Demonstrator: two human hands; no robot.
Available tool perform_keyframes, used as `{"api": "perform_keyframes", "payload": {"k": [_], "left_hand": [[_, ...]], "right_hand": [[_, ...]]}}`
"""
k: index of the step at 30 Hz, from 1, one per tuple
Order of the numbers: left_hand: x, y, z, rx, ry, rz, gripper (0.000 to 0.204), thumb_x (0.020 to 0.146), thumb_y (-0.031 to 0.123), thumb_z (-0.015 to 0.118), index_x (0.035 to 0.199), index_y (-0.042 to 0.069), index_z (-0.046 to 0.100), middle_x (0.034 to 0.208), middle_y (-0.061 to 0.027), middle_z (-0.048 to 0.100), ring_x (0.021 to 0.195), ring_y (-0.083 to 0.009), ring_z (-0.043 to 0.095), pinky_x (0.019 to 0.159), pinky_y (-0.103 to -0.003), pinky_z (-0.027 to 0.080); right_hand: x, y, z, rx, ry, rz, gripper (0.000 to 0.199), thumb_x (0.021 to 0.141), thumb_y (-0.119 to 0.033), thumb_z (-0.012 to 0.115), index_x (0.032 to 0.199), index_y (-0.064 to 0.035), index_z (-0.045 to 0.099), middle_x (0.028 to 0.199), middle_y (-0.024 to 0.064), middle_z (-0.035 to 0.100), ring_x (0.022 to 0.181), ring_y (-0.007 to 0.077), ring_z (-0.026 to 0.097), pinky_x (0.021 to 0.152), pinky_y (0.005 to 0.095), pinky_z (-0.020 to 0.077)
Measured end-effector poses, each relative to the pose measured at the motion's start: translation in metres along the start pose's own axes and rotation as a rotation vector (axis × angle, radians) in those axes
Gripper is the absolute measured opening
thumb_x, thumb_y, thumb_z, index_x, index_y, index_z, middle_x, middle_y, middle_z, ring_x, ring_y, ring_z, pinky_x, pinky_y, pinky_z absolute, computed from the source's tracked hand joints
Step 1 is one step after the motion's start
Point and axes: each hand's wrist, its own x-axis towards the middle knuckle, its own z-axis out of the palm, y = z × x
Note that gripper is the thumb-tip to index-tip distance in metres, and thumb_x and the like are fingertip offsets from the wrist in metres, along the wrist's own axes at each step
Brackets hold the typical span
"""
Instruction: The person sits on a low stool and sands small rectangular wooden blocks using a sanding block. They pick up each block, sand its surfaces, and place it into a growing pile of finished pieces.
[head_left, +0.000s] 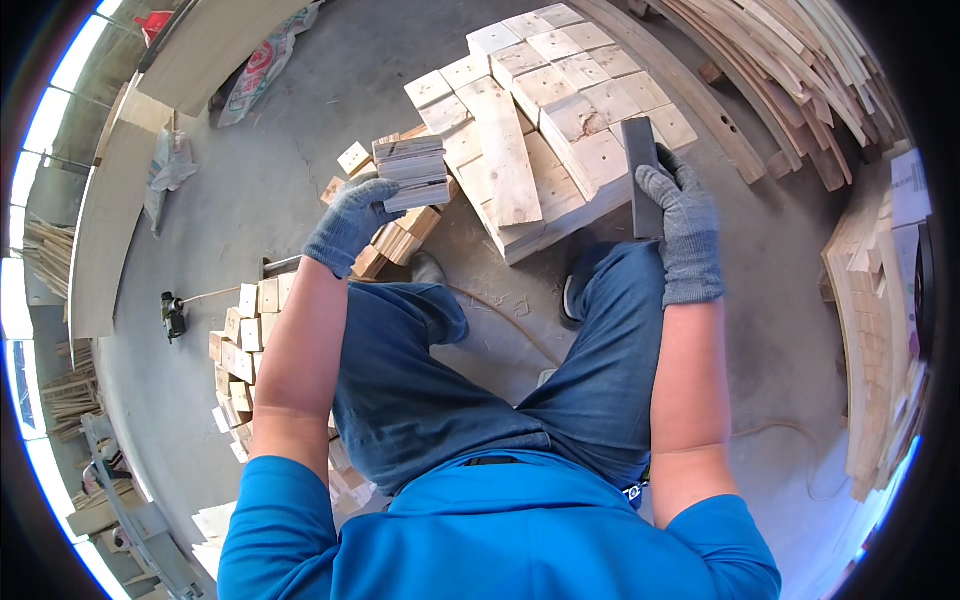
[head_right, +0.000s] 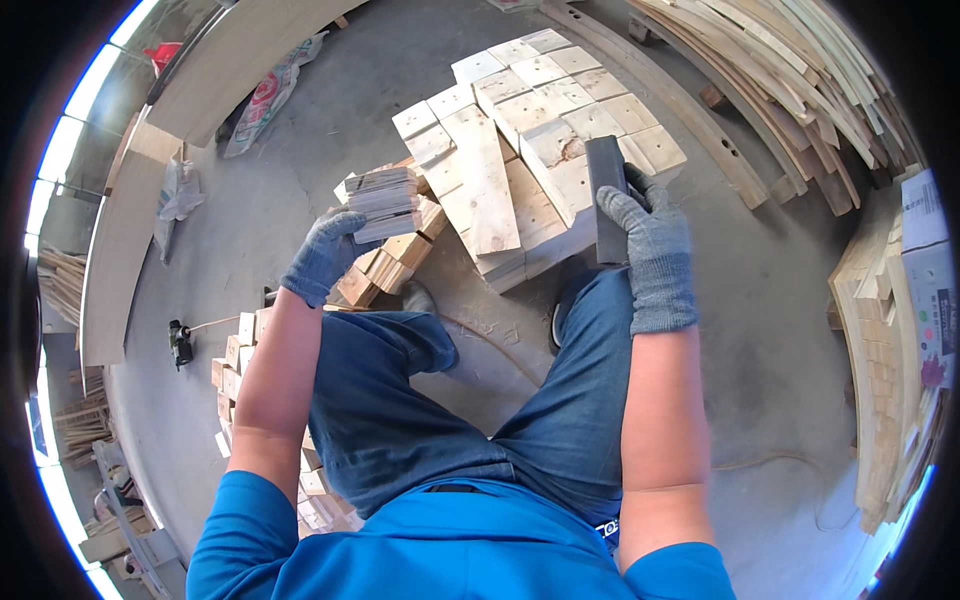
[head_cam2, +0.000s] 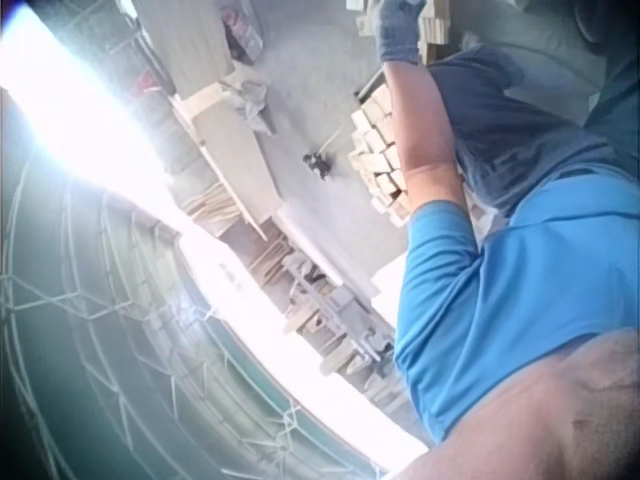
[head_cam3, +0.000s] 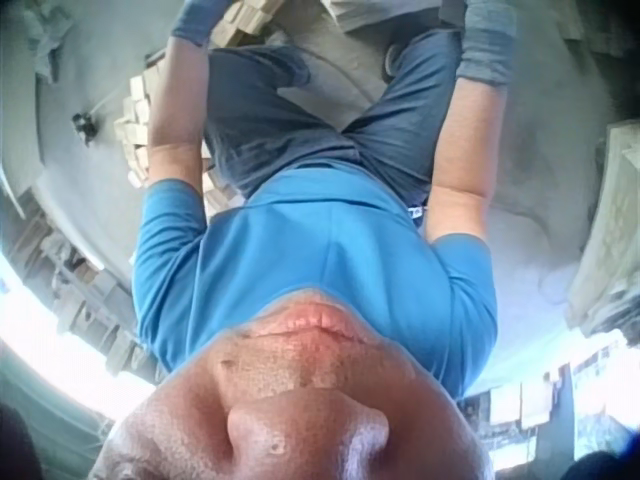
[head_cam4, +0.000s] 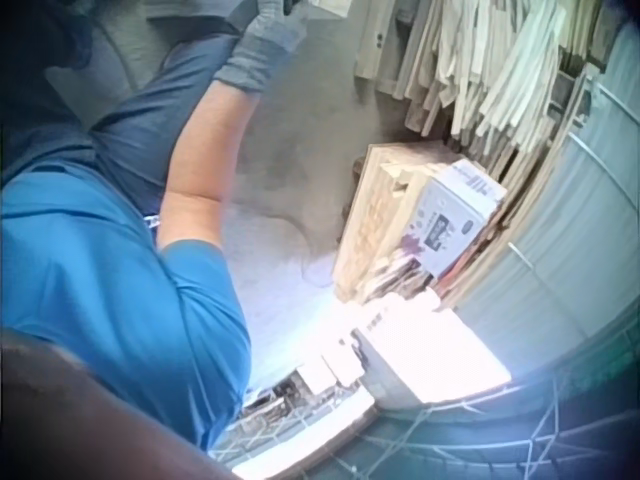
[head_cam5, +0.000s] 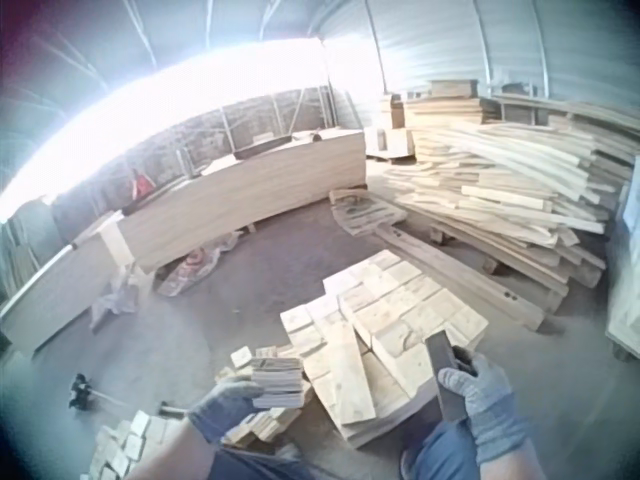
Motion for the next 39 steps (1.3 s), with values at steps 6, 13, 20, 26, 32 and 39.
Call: {"api": "perform_keyframes", "payload": {"k": [6,13,20,26,32,39], "left_hand": [[0.021,0.011,0.062,0.375,0.023,-0.036,0.056,0.092,0.013,0.078,0.141,-0.01,0.064,0.127,-0.018,0.074,0.114,-0.0231,0.074,0.099,-0.033,0.061],[0.064,-0.008,0.089,0.611,-0.147,-0.1,0.07,0.088,0.018,0.079,0.149,-0.008,0.059,0.131,-0.0176,0.073,0.119,-0.0212,0.07,0.106,-0.031,0.055],[0.073,0.002,0.132,1.12,-0.134,-0.008,0.095,0.071,0.033,0.09,0.15,-0.008,0.058,0.137,-0.0216,0.072,0.126,-0.0304,0.069,0.115,-0.035,0.05],[0.078,0.0,0.144,1.175,-0.101,0.051,0.097,0.066,0.037,0.093,0.147,-0.007,0.062,0.135,-0.0239,0.072,0.126,-0.0328,0.069,0.115,-0.036,0.051],[0.086,0.001,0.124,0.982,-0.172,-0.048,0.086,0.078,0.029,0.084,0.152,-0.007,0.059,0.147,-0.0221,0.066,0.138,-0.0315,0.062,0.121,-0.036,0.044],[0.115,-0.003,0.101,0.992,-0.253,-0.239,0.069,0.087,0.029,0.079,0.147,-0.003,0.066,0.136,-0.0192,0.073,0.123,-0.028,0.071,0.107,-0.036,0.057]], "right_hand": [[-0.002,-0.002,-0.005,-0.033,0.007,-0.006,0.062,0.092,-0.019,0.085,0.146,0.0051,0.065,0.134,0.0165,0.074,0.114,0.0191,0.071,0.101,0.0309,0.0556],[-0.003,-0.01,-0.004,-0.037,-0.014,0.02,0.063,0.093,-0.02,0.085,0.147,0.0049,0.064,0.135,0.0177,0.074,0.118,0.0196,0.07,0.104,0.032,0.0543],[-0.001,-0.011,-0.01,-0.061,0.003,0.037,0.064,0.093,-0.019,0.084,0.148,0.005,0.062,0.137,0.018,0.072,0.122,0.0204,0.069,0.107,0.033,0.0533],[-0.003,-0.016,-0.013,-0.119,0.002,0.058,0.065,0.092,-0.02,0.085,0.148,0.0043,0.062,0.137,0.0182,0.072,0.122,0.0214,0.069,0.108,0.0338,0.0532],[-0.003,-0.011,-0.017,-0.115,0.005,0.031,0.065,0.092,-0.02,0.084,0.148,0.0044,0.062,0.138,0.0185,0.072,0.122,0.0221,0.069,0.108,0.0343,0.0536],[-0.004,-0.015,-0.012,-0.091,0.001,0.026,0.065,0.094,-0.019,0.083,0.149,0.0054,0.061,0.138,0.0202,0.071,0.122,0.0227,0.069,0.108,0.0343,0.0536]]}}
